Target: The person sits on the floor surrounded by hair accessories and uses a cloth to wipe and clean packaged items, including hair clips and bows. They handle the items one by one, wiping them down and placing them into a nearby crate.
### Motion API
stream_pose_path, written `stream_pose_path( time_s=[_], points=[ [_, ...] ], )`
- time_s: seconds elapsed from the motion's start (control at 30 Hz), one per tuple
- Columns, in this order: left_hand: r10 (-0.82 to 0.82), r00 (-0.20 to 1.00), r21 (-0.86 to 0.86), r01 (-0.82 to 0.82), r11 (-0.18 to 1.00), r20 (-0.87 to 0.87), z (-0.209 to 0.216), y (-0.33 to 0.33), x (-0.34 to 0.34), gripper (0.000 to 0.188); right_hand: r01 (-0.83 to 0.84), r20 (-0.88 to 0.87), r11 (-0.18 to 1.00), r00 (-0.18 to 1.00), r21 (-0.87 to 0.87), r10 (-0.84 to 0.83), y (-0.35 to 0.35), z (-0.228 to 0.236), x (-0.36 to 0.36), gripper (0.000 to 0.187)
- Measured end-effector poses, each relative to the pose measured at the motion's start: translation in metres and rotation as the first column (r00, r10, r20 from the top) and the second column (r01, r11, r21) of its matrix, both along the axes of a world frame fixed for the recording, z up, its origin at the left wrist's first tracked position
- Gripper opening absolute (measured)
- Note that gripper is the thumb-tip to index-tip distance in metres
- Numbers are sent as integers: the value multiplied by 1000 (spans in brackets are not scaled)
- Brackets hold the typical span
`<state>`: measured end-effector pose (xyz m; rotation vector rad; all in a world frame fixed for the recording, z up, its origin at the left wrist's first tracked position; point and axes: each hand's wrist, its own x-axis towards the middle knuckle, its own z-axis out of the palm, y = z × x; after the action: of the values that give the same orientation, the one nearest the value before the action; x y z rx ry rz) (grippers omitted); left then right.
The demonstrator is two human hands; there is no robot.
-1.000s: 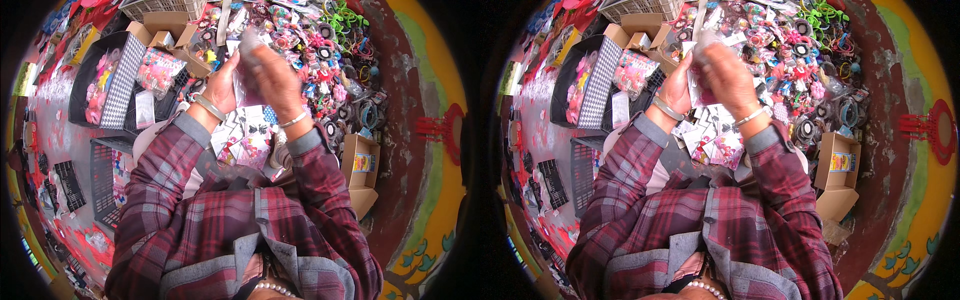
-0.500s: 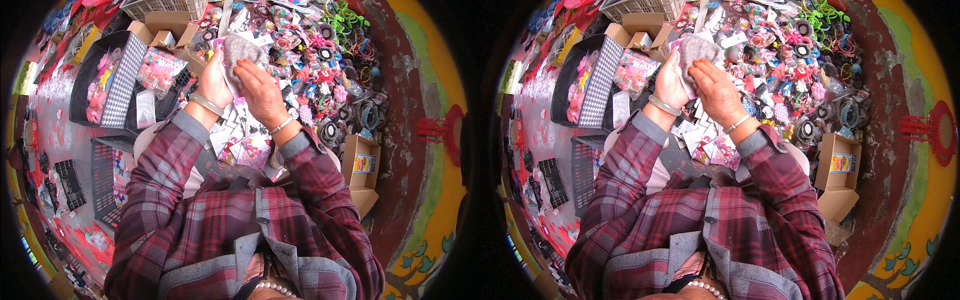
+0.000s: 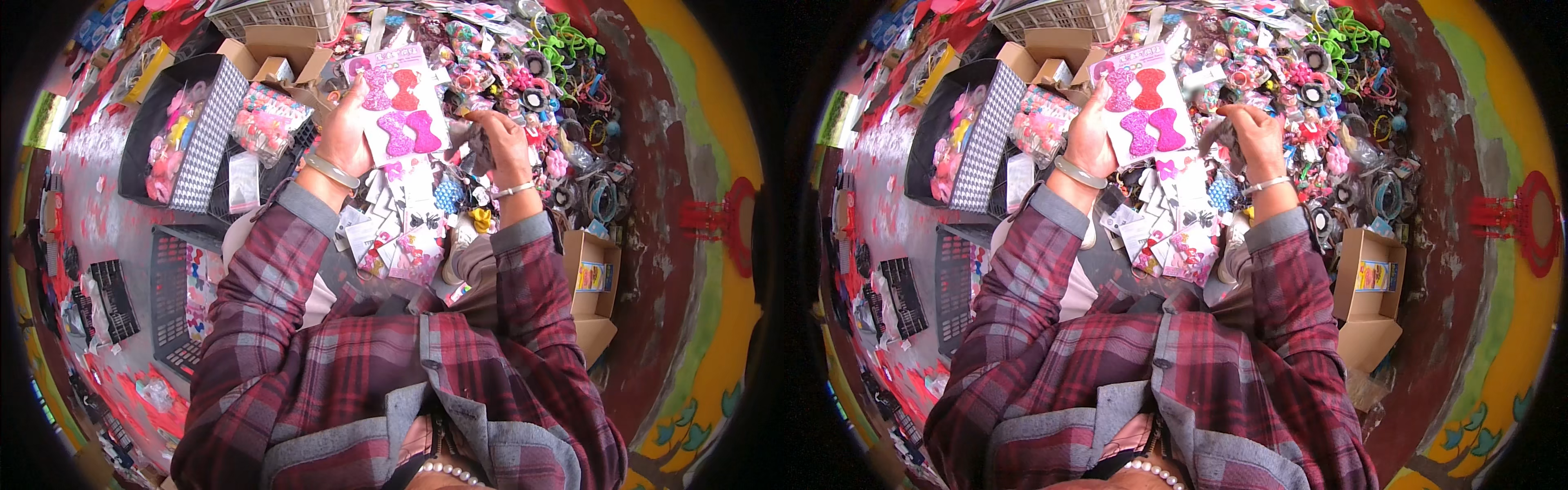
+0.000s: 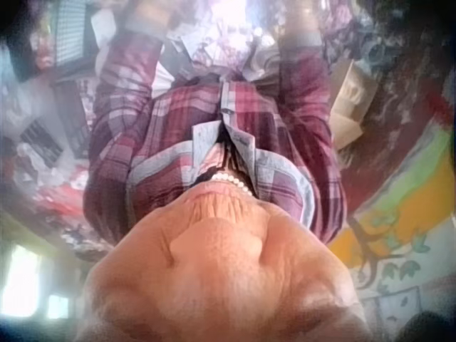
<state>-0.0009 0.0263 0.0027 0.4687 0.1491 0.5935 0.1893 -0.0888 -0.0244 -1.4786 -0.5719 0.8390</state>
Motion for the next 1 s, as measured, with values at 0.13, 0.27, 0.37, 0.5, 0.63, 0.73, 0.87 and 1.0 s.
stream_pose_path(
  time_s=[0.13, 0.27, 0.37, 0.5, 0.63, 0.73, 0.87, 1.0],
  points=[
    [17, 999, 25, -16, 1000, -34, -2, 1, -3, 47, -370, -51, 926, 926, 79, 374, -10, 18, -21, 34],
    [82, 991, 171, -63, 983, -102, -4, -3, -1, 41, -461, -190, 886, 866, 58, 463, -9, 9, -29, 13],
    [134, 987, 204, -114, 972, -87, -4, 2, -3, 53, -478, -140, 873, 862, 96, 488, -15, 20, -27, 15],
    [386, 876, 478, -217, 851, -289, 0, 24, -28, 67, -537, -21, 844, 844, 6, 537, -24, 21, -13, 18],
    [373, 857, 782, 55, 621, -356, 12, 26, -57, 29, -665, 170, 717, 698, -208, 696, -26, 19, -14, 25],
    [377, 769, 807, 290, 514, -516, 15, 10, -82, 23, -743, 155, 616, 598, -260, 787, -22, 13, -30, 25],
    [492, 709, 857, 347, 381, -506, 6, -1, -107, 20, -730, 295, 521, 430, -441, 853, -16, 10, -33, 21],
    [585, 702, 786, -58, 616, -407, 9, -8, -162, 21, -594, 382, 794, 710, -127, 592, -21, 11, -52, 28]
  ],
)
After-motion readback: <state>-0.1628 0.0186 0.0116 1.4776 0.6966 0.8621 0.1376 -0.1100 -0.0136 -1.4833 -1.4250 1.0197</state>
